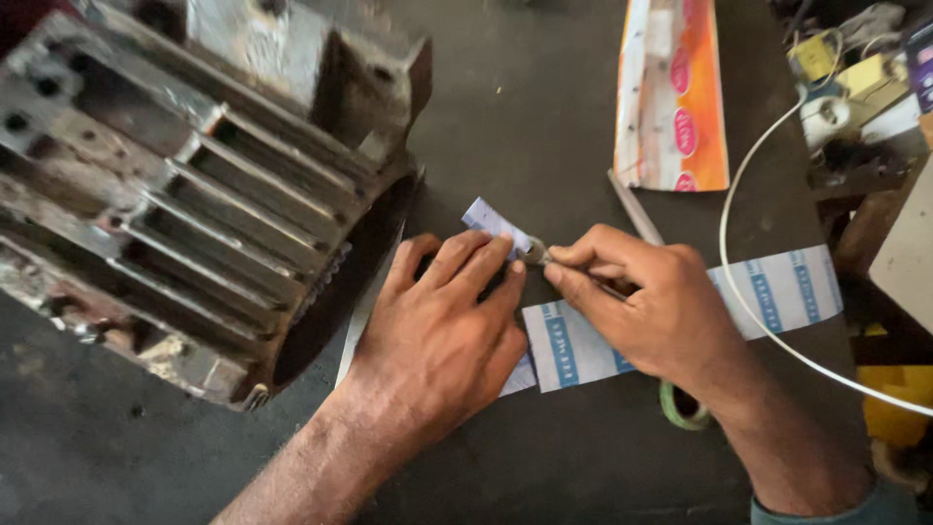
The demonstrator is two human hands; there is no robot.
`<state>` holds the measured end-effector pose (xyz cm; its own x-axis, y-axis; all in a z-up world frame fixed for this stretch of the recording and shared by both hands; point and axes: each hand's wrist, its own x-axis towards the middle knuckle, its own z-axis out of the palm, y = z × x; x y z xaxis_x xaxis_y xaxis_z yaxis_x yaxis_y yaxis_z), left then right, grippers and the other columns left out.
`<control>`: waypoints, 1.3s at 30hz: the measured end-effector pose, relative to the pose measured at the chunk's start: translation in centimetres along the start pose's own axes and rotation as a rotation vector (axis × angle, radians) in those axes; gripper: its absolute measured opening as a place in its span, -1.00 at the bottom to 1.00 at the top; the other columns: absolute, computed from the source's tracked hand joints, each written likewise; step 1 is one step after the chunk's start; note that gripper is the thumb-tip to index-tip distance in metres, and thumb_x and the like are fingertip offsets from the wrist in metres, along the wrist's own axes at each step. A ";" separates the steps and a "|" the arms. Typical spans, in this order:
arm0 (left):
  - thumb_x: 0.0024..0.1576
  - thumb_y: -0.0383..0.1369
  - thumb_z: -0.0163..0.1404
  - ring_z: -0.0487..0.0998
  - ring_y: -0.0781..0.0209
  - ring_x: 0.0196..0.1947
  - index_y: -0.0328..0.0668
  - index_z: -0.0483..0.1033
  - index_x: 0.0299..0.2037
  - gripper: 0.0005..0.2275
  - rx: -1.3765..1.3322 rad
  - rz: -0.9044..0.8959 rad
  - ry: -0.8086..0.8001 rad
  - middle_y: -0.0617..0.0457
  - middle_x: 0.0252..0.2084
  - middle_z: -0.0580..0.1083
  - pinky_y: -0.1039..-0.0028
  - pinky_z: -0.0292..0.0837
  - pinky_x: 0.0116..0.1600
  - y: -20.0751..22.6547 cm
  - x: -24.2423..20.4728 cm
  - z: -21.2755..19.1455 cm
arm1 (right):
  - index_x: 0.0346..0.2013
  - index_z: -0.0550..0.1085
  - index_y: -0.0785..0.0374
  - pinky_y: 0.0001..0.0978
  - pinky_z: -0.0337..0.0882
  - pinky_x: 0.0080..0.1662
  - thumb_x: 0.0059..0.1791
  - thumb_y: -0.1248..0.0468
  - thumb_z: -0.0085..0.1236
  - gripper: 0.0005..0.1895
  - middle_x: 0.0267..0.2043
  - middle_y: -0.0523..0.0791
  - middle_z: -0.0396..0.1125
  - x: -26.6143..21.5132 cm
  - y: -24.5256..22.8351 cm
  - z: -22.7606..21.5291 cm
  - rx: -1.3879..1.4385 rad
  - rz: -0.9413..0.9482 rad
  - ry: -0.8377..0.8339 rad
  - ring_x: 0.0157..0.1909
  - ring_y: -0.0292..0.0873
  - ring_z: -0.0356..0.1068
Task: The person marks a strip of printed labels with a pen, then uses scissors to cut the strip into smaller pieces. The person folds one of the cut pieces and places it on the workbench.
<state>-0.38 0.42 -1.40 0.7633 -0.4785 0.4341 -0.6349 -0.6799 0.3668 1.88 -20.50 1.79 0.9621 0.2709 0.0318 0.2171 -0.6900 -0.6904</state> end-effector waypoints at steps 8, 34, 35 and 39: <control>0.07 -0.31 0.09 0.39 0.04 0.24 -0.37 0.57 0.02 -0.64 0.014 -0.016 0.022 -0.11 0.14 0.48 0.09 0.23 0.29 -0.2 -0.4 0.5 | -0.15 0.57 0.31 -0.55 0.49 -0.36 0.02 0.31 0.24 -0.84 -0.33 -0.10 0.57 -0.1 0.6 0.2 -0.067 -0.004 0.045 -0.31 -0.38 0.56; 0.08 -0.44 -0.01 0.44 -0.03 0.20 -0.39 0.41 0.18 -0.58 -0.155 -0.135 0.030 -0.10 0.06 0.52 0.08 0.24 0.26 -0.4 -0.1 0.8 | -0.23 0.58 0.37 -0.61 0.48 -0.29 0.00 0.34 0.21 -0.88 -0.33 -0.10 0.58 0.1 1.3 0.5 0.193 0.077 -0.080 -0.28 -0.46 0.49; 0.08 -0.44 -0.01 0.44 -0.03 0.20 -0.39 0.41 0.17 -0.59 -0.136 -0.128 0.036 -0.10 0.06 0.52 0.09 0.24 0.25 -0.3 0.0 0.8 | -0.26 0.57 0.37 -0.61 0.47 -0.30 -0.01 0.34 0.22 -0.88 -0.35 -0.12 0.59 0.0 1.4 0.4 0.162 0.086 -0.094 -0.29 -0.46 0.49; 0.10 -0.49 -0.01 0.46 -0.02 0.17 -0.35 0.44 0.16 -0.62 -0.092 -0.098 0.083 -0.08 0.04 0.52 0.13 0.27 0.24 -0.1 0.8 0.6 | -0.25 0.61 0.35 -0.53 0.28 -0.42 0.00 0.30 0.29 -0.86 -0.48 -0.09 0.54 0.1 1.5 -0.6 0.125 0.145 -0.155 -0.42 -0.41 0.36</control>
<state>0.34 -0.21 -1.58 0.8122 -0.3622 0.4574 -0.5689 -0.6658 0.4828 2.43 -21.93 1.22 0.9426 0.2820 -0.1787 0.0475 -0.6431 -0.7643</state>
